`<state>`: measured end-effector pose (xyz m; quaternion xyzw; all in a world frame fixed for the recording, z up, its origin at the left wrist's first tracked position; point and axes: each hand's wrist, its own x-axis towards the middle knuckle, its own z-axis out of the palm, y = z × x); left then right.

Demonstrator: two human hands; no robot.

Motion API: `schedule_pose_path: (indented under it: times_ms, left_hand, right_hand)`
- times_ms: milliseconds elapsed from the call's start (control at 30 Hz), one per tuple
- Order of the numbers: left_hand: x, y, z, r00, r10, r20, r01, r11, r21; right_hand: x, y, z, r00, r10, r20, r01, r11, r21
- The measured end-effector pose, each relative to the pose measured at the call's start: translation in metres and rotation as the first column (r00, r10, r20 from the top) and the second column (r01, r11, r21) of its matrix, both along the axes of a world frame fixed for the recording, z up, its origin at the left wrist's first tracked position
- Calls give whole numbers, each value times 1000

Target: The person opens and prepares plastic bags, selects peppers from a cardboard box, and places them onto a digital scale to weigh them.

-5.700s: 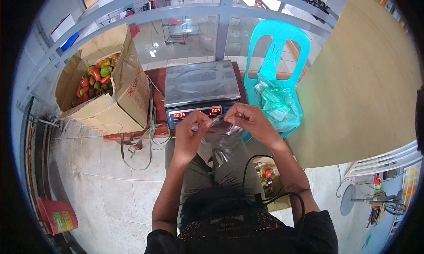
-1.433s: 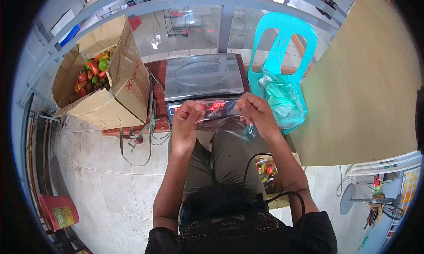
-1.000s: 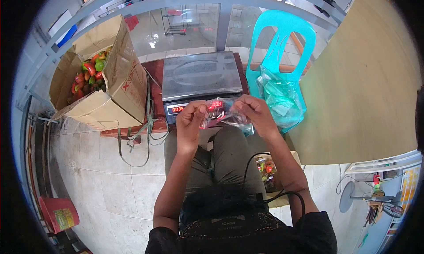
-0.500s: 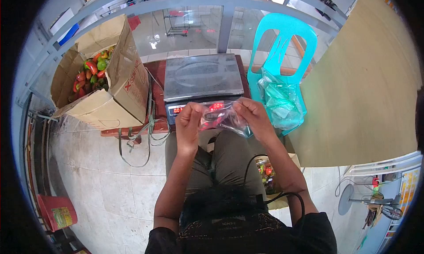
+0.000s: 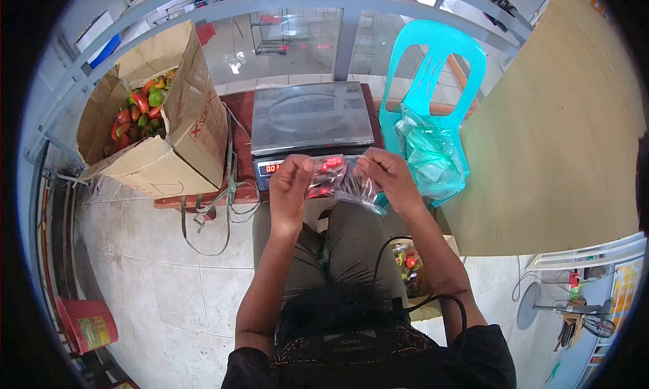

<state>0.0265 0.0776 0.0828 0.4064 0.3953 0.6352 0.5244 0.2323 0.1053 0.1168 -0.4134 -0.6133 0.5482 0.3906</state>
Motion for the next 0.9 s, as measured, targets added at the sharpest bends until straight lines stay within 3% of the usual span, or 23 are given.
schedule_pose_path:
  times_ms: [100, 167, 233, 300, 400, 500, 600, 700, 800, 900]
  left_hand:
    - [4, 1, 2, 999, -25, -34, 28, 995, 101]
    - [6, 1, 4, 996, -57, -70, 64, 993, 104]
    - [7, 1, 6, 985, -58, -161, 79, 989, 124]
    - [8, 1, 9, 953, -25, -303, 78, 983, 165]
    - [14, 0, 12, 930, 7, -367, 64, 982, 180]
    - [10, 1, 1, 930, 33, -366, 31, 985, 167]
    - [6, -1, 3, 900, 33, -434, 66, 975, 211]
    - [13, -7, 17, 988, -100, -122, 107, 993, 56]
    - [4, -10, 19, 957, -169, -235, 181, 983, 26]
    - [5, -5, 10, 964, -102, -245, 135, 983, 122]
  right_hand:
    - [6, 4, 0, 998, 40, -49, -40, 999, -7]
    - [5, 3, 4, 994, 17, 111, -50, 950, 308]
    - [3, 2, 13, 980, 17, 199, -107, 886, 452]
    - [0, 3, 20, 967, 68, 244, -179, 865, 468]
    - [-9, 11, 11, 923, 106, 370, -309, 775, 551]
    - [-16, 6, 6, 965, 213, 155, -244, 945, 216]
    - [-19, 4, 3, 972, 151, 178, -196, 942, 274]
    - [-12, 7, 0, 974, 111, 195, -167, 939, 300]
    - [-11, 5, -5, 982, 127, 139, -151, 972, 181]
    - [-18, 5, 2, 982, 176, 69, -189, 930, 316]
